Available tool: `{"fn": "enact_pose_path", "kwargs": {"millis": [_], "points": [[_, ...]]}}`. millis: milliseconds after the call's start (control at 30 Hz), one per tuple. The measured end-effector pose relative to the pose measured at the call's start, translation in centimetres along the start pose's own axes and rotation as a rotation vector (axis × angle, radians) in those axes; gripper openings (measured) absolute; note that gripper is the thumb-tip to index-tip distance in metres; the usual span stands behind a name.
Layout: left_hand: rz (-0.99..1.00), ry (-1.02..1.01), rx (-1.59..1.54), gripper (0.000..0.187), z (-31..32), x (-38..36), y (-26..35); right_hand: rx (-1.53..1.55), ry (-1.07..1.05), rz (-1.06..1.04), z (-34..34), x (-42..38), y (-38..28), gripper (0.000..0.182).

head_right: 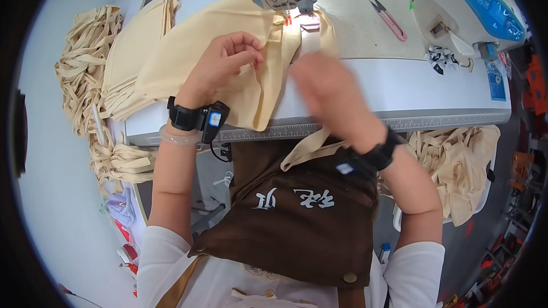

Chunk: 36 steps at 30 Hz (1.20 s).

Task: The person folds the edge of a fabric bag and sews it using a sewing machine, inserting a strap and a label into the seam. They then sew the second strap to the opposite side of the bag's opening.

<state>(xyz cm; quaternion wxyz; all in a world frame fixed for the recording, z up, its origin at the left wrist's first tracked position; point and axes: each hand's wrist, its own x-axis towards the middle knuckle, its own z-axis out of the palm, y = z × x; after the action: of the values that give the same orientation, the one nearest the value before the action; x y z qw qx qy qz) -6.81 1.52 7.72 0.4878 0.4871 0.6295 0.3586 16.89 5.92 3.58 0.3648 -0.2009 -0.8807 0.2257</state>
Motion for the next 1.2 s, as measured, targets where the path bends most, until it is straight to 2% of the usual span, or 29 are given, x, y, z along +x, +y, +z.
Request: {"fn": "enact_pose_path", "kwargs": {"millis": [67, 100, 133, 200, 300, 367, 533, 633, 733, 767, 833, 867, 933, 1033, 1200], "points": [[0.021, 0.004, -0.013, 0.015, -0.4, -0.1, -1.0, -0.197, 0.122, 0.164, -2.5, 0.6, 2.7, 0.012], [0.032, 0.005, -0.02, 0.016, -0.5, -0.2, -1.4, -0.434, 0.139, 0.113, -3.6, 0.5, 4.8, 0.02], [0.002, -0.002, -0.086, 0.017, -0.6, -0.3, -1.5, -0.622, 0.125, 0.171, -4.6, 0.7, 6.2, 0.027], [-0.06, -0.016, -0.215, 0.019, -0.9, -0.4, -1.8, -0.786, 0.089, 0.204, -5.8, 0.1, 10.9, 0.025], [-0.029, -0.032, -0.251, 0.02, -0.8, -0.3, -2.2, -0.937, -0.127, 0.426, -6.7, 0.5, 15.2, 0.02], [0.001, -0.028, -0.171, 0.019, -0.6, -0.2, -2.3, -1.058, -0.175, 0.317, -7.3, 0.6, 16.0, 0.016], [0.03, -0.011, -0.063, 0.018, -0.4, 0.1, -2.8, -1.109, -0.181, 0.262, -7.7, 1.6, 16.1, 0.013], [0.013, 0.008, -0.092, 0.017, 0.1, 0.0, -2.4, -0.967, -0.143, 0.418, -8.2, 1.8, 13.8, 0.013], [0.046, 0.048, -0.148, 0.018, 0.5, 0.1, -2.7, -0.579, -0.096, 0.465, -8.5, 1.5, 6.9, 0.021], [0.047, 0.041, -0.156, 0.017, 0.4, 0.4, -3.1, -0.322, -0.021, 0.325, -7.8, 0.4, 6.8, 0.033], [0.053, 0.032, -0.159, 0.017, 0.5, 0.5, -3.2, 0.172, -0.249, 0.589, -7.1, 1.1, 2.6, 0.04], [0.058, 0.036, -0.156, 0.016, 0.6, 0.4, -3.0, 0.445, -0.424, 0.868, -7.2, 2.2, 0.0, 0.043], [0.057, 0.034, -0.147, 0.016, 0.8, 0.2, -2.8, 0.807, -0.498, 0.917, -4.9, 2.3, -0.6, 0.043], [0.039, 0.019, -0.137, 0.015, 0.6, 0.1, -2.7, 0.974, -0.574, 1.165, -2.1, 4.2, -0.7, 0.043], [0.023, 0.004, -0.171, 0.014, 0.3, 0.2, -3.0, 1.008, -0.586, 1.25, 0.4, 5.9, 0.8, 0.041]]}}
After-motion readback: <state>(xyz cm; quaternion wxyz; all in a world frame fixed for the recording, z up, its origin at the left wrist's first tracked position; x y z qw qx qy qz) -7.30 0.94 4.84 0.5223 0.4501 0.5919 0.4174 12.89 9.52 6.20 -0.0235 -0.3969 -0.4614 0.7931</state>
